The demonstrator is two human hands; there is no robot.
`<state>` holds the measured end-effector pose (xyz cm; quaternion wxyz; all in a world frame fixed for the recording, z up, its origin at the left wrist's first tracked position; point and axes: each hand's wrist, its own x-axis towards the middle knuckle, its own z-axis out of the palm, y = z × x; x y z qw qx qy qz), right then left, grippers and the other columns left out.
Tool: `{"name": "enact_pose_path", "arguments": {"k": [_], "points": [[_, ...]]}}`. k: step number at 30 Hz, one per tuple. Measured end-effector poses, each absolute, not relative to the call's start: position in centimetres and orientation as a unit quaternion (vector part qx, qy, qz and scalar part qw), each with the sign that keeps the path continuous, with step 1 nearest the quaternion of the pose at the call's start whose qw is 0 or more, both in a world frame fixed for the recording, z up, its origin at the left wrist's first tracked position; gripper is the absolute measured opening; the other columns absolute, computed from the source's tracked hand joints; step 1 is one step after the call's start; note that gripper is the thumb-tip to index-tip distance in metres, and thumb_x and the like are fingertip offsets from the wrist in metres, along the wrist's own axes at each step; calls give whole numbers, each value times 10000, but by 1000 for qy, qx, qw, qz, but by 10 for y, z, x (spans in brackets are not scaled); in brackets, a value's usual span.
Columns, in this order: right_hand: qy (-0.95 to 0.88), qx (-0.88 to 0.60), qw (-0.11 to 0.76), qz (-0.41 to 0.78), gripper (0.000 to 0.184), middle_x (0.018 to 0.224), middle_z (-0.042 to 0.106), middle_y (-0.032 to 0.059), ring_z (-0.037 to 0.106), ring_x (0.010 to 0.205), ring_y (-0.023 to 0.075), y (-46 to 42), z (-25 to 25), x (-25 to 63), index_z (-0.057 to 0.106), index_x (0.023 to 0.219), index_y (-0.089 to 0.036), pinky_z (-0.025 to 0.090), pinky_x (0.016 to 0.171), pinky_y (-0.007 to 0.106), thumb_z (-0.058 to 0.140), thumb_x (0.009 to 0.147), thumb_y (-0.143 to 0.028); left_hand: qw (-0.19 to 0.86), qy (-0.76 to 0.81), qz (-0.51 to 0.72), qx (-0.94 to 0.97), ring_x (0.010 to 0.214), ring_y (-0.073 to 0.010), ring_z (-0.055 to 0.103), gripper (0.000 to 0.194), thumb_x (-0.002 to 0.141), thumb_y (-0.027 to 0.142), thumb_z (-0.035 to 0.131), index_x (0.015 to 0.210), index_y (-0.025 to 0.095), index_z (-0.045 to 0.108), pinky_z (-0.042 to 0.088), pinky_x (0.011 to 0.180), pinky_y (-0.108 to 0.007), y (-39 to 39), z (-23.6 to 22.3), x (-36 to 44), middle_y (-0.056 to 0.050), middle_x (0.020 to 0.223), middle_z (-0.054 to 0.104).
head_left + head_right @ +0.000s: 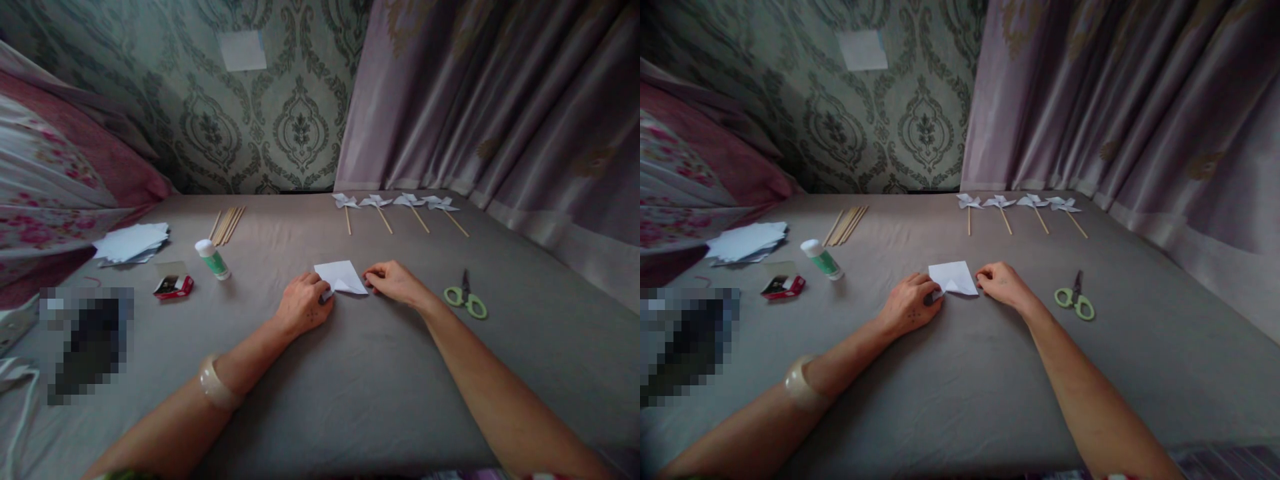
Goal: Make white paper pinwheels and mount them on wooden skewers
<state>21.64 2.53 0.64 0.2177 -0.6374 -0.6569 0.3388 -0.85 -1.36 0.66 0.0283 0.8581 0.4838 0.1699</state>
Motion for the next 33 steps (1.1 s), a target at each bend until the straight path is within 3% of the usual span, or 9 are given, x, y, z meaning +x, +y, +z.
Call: {"name": "enact_pose_path", "arguments": {"k": [6, 16, 21, 25, 28, 33], "points": [[-702, -610, 189, 314, 216, 747, 732, 65, 643, 570, 135, 14, 5, 213, 705, 911, -134, 447, 531, 204, 507, 837, -182, 5, 489, 155, 858, 930, -231, 614, 182, 846, 232, 538, 932, 179, 689, 498, 846, -372, -8, 8, -14, -86, 952, 694], [-764, -541, 170, 307, 205, 845, 737, 55, 674, 796, 178, -13, 20, 189, 706, 907, -179, 465, 680, 236, 535, 794, -172, -10, 475, 177, 862, 963, -205, 604, 253, 891, 154, 447, 1028, 199, 654, 484, 853, -353, 20, 3, -30, -71, 1041, 681], [-770, -557, 157, 268, 182, 844, 724, 38, 659, 789, 177, -20, 32, 182, 704, 887, -206, 450, 691, 257, 536, 822, -185, -19, 493, 221, 841, 932, -208, 594, 258, 889, 151, 444, 1018, 176, 666, 492, 842, -353, 21, 5, -31, -88, 1011, 674], [-799, -537, 184, 197, 172, 1011, 687, 59, 623, 903, 192, -18, 32, 181, 673, 968, -186, 442, 782, 287, 637, 801, -205, -10, 439, 290, 850, 928, -195, 581, 272, 826, 106, 479, 986, 187, 684, 493, 854, -355, 6, 5, -25, -85, 1007, 653], [-835, -484, 192, 177, 242, 1103, 657, 57, 562, 1054, 210, -16, 22, 179, 644, 1034, -194, 419, 887, 317, 673, 795, -215, 2, 406, 268, 874, 1012, -228, 552, 289, 773, 109, 528, 990, 205, 693, 480, 881, -398, -6, 6, -19, -92, 1096, 626], [-842, -490, 164, 154, 179, 1091, 655, 58, 559, 1062, 211, -16, 14, 174, 630, 1026, -201, 422, 870, 318, 632, 850, -235, 0, 407, 224, 885, 1110, -283, 491, 285, 749, 142, 560, 983, 202, 710, 456, 918, -453, -10, 4, -17, -117, 1194, 575]]}}
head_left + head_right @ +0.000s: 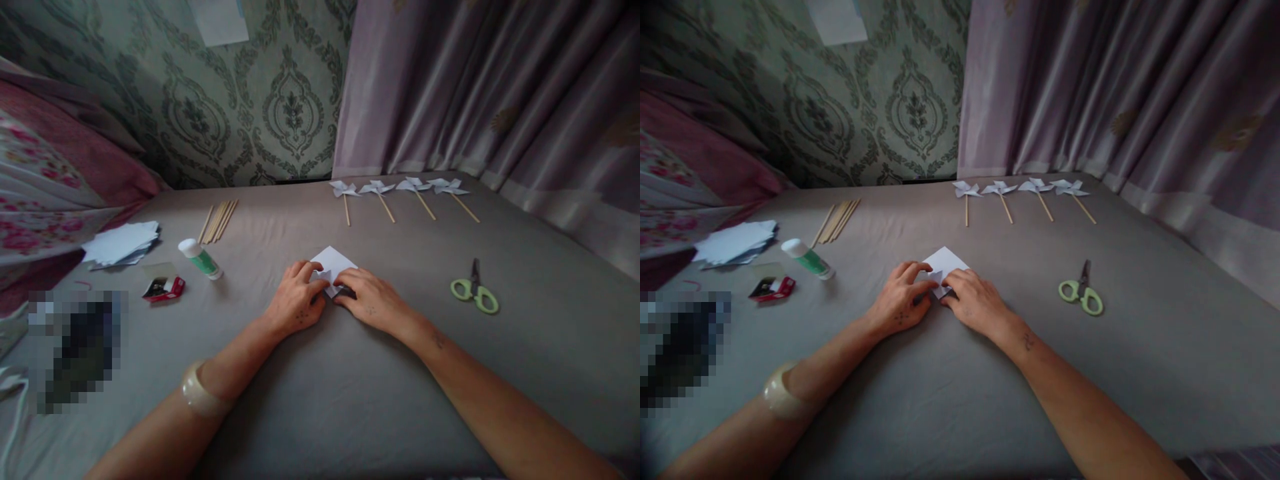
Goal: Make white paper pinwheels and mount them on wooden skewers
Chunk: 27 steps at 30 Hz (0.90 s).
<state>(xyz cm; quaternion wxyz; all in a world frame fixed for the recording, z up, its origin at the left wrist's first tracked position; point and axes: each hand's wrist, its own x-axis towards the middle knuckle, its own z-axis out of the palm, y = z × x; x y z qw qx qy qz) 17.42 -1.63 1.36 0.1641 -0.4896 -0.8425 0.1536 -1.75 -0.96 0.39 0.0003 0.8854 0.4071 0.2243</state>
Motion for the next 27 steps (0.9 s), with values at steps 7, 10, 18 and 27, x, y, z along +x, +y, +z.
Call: {"name": "enact_pose_path", "arguments": {"k": [7, 10, 18, 27], "points": [[-874, -460, 130, 88, 119, 992, 653, 67, 581, 979, 202, -18, 16, 173, 646, 945, -183, 431, 792, 292, 559, 916, -258, -4, 402, 223, 888, 1102, -276, 487, 261, 772, 144, 551, 963, 198, 720, 447, 934, -442, -7, 2, -19, -113, 1187, 572], [-886, -443, 123, 62, 165, 959, 652, 71, 585, 944, 201, -18, 16, 173, 665, 933, -175, 434, 775, 291, 522, 936, -258, 1, 404, 215, 889, 1099, -276, 489, 264, 773, 143, 552, 970, 199, 718, 449, 930, -443, -8, 3, -19, -115, 1185, 573], [-886, -442, 129, 51, 231, 1008, 654, 70, 591, 930, 189, -17, 13, 173, 696, 936, -188, 440, 753, 284, 471, 955, -239, -6, 397, 209, 894, 1080, -276, 492, 272, 779, 143, 542, 979, 196, 718, 456, 919, -432, -6, 2, -19, -98, 1160, 602], [-854, -476, 162, 136, 137, 965, 666, 43, 609, 919, 171, -20, 20, 170, 683, 890, -190, 423, 764, 266, 549, 912, -206, -3, 383, 221, 897, 1048, -281, 518, 257, 729, 138, 553, 915, 202, 718, 439, 884, -442, -7, 5, -19, -78, 1097, 654]]}}
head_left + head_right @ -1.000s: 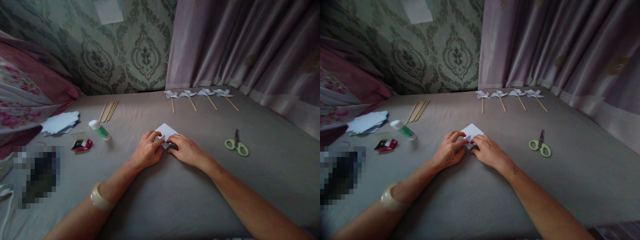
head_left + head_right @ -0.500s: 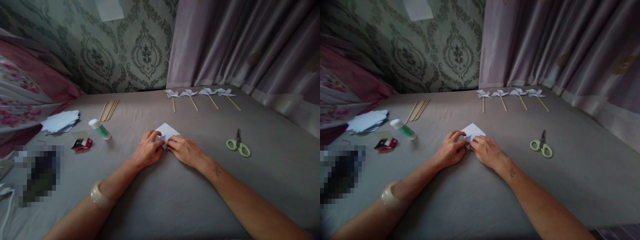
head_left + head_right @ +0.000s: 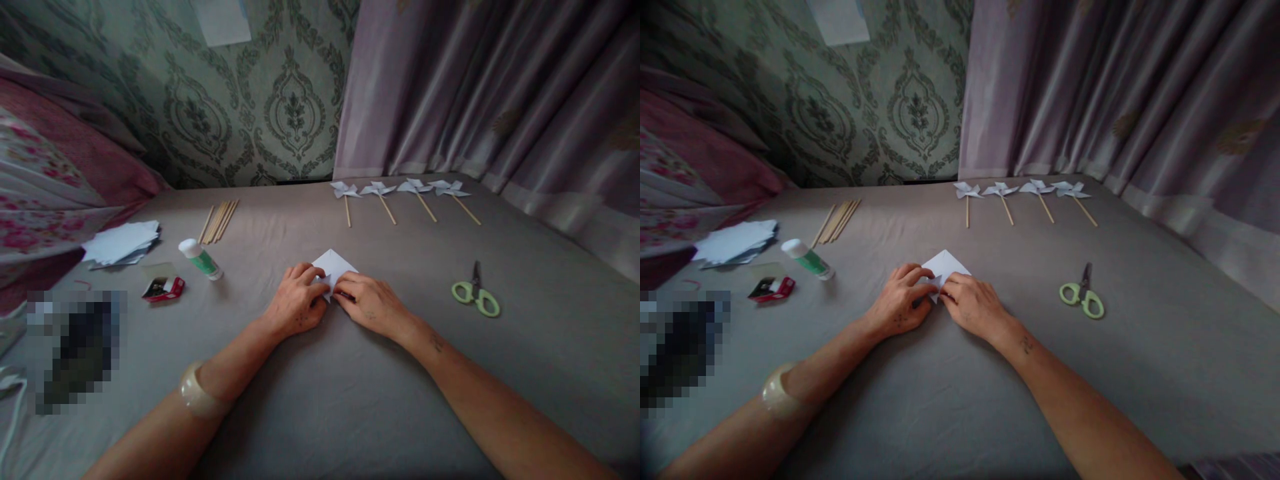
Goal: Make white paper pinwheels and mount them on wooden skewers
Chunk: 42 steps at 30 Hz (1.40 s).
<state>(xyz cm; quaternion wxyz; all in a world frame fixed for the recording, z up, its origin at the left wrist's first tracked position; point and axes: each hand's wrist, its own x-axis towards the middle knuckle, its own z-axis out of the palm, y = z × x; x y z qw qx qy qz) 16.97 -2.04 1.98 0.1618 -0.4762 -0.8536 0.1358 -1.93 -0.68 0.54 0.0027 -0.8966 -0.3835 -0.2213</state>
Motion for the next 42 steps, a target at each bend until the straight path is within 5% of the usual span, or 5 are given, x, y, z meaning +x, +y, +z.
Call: {"name": "enact_pose_path", "arguments": {"k": [19, 42], "points": [[-787, -525, 262, 190, 123, 782, 645, 32, 568, 672, 144, -18, 4, 157, 644, 781, -185, 405, 642, 265, 537, 836, -157, 8, -407, -207, -890, 988, -249, 539, 222, 872, 219, 488, 991, 173, 669, 412, 830, -400, -6, 5, -18, -77, 1013, 672], [-727, -612, 282, 134, 152, 913, 707, 88, 648, 821, 217, -11, -3, 146, 632, 934, -183, 446, 737, 316, 484, 898, -195, -27, -406, -190, -893, 1019, -248, 548, 227, 874, 202, 472, 956, 166, 681, 410, 877, -416, -6, 9, -16, -92, 1024, 674]]}}
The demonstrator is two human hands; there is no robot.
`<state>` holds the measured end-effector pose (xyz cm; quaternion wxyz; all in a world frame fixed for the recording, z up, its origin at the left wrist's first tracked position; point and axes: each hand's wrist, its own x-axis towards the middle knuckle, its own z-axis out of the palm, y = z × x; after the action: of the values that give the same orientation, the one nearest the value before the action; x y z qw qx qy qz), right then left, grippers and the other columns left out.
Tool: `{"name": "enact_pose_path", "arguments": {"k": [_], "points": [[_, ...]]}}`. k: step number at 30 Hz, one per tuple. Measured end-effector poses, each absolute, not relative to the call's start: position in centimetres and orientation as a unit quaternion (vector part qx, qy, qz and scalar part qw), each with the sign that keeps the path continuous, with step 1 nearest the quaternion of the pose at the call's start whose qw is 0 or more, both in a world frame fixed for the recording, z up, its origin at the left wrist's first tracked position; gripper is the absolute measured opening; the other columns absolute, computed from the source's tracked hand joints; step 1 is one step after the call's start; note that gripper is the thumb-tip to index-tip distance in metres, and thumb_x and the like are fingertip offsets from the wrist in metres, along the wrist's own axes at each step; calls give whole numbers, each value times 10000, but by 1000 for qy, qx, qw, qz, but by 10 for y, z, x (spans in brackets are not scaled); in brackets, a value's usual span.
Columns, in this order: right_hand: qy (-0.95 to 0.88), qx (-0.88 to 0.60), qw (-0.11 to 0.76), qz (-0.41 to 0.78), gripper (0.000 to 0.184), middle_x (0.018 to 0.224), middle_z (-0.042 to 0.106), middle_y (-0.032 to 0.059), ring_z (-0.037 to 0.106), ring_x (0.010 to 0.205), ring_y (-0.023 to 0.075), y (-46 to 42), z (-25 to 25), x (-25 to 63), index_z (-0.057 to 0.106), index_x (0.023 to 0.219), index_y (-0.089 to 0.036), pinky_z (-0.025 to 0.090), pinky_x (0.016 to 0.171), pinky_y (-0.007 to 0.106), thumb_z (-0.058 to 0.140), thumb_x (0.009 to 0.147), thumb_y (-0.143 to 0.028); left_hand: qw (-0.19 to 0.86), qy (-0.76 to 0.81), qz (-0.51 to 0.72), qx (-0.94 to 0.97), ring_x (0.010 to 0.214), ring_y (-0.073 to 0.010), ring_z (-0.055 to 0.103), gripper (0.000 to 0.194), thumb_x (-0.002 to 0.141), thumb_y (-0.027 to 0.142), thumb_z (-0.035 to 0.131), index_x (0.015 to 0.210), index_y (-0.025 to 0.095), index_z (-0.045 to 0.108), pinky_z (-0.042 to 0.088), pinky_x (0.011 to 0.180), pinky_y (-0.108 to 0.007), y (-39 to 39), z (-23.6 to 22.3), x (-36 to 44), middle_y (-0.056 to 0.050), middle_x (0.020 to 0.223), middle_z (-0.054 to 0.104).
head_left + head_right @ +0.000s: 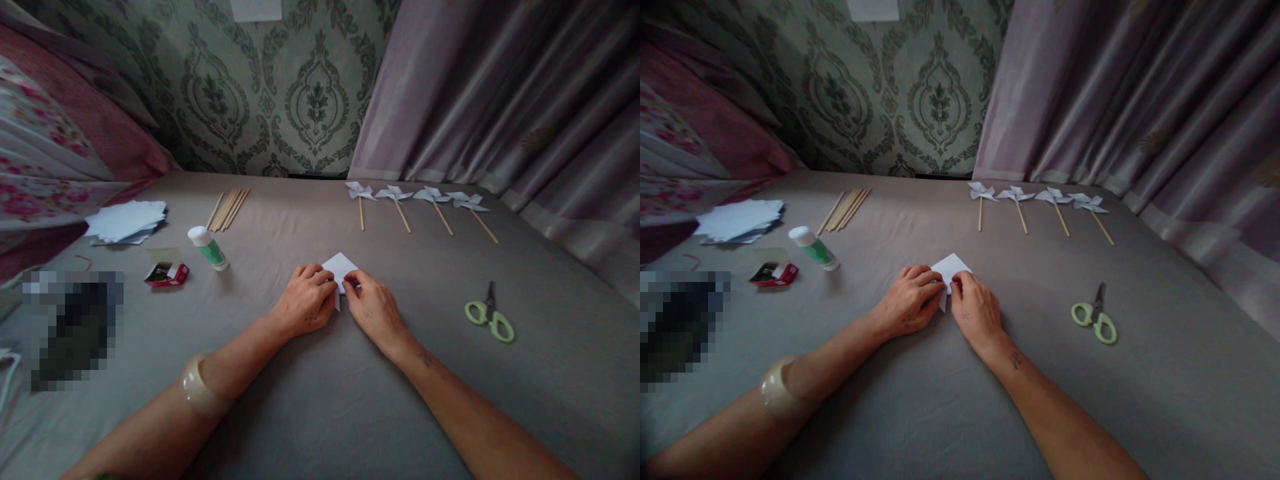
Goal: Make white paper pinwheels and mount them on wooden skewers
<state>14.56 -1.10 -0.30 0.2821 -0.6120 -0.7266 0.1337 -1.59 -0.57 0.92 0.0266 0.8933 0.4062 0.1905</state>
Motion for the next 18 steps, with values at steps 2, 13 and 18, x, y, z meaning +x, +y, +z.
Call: {"name": "enact_pose_path", "arguments": {"k": [2, 13, 18], "points": [[-731, -608, 284, 123, 158, 912, 704, 83, 638, 822, 220, -11, -2, 146, 632, 933, -193, 445, 738, 324, 477, 900, -197, 30, 405, 192, 893, 1029, -249, 545, 231, 876, 198, 465, 962, 162, 677, 405, 886, -416, -6, 9, -16, -93, 1012, 678], [-734, -587, 322, 112, 130, 907, 688, 101, 599, 880, 245, -4, -3, 147, 643, 907, -185, 453, 814, 364, 515, 888, -194, 34, 405, 188, 894, 1008, -235, 551, 233, 878, 184, 447, 941, 171, 671, 387, 882, -395, -5, 10, -15, -84, 958, 681], [-722, -588, 339, 131, 130, 914, 690, 92, 621, 874, 232, -1, -9, 148, 639, 915, -194, 464, 807, 358, 515, 887, -222, 35, 407, 184, 894, 1004, -238, 558, 223, 877, 186, 457, 940, 166, 670, 390, 875, -396, -6, 11, -15, -84, 962, 685]]}}
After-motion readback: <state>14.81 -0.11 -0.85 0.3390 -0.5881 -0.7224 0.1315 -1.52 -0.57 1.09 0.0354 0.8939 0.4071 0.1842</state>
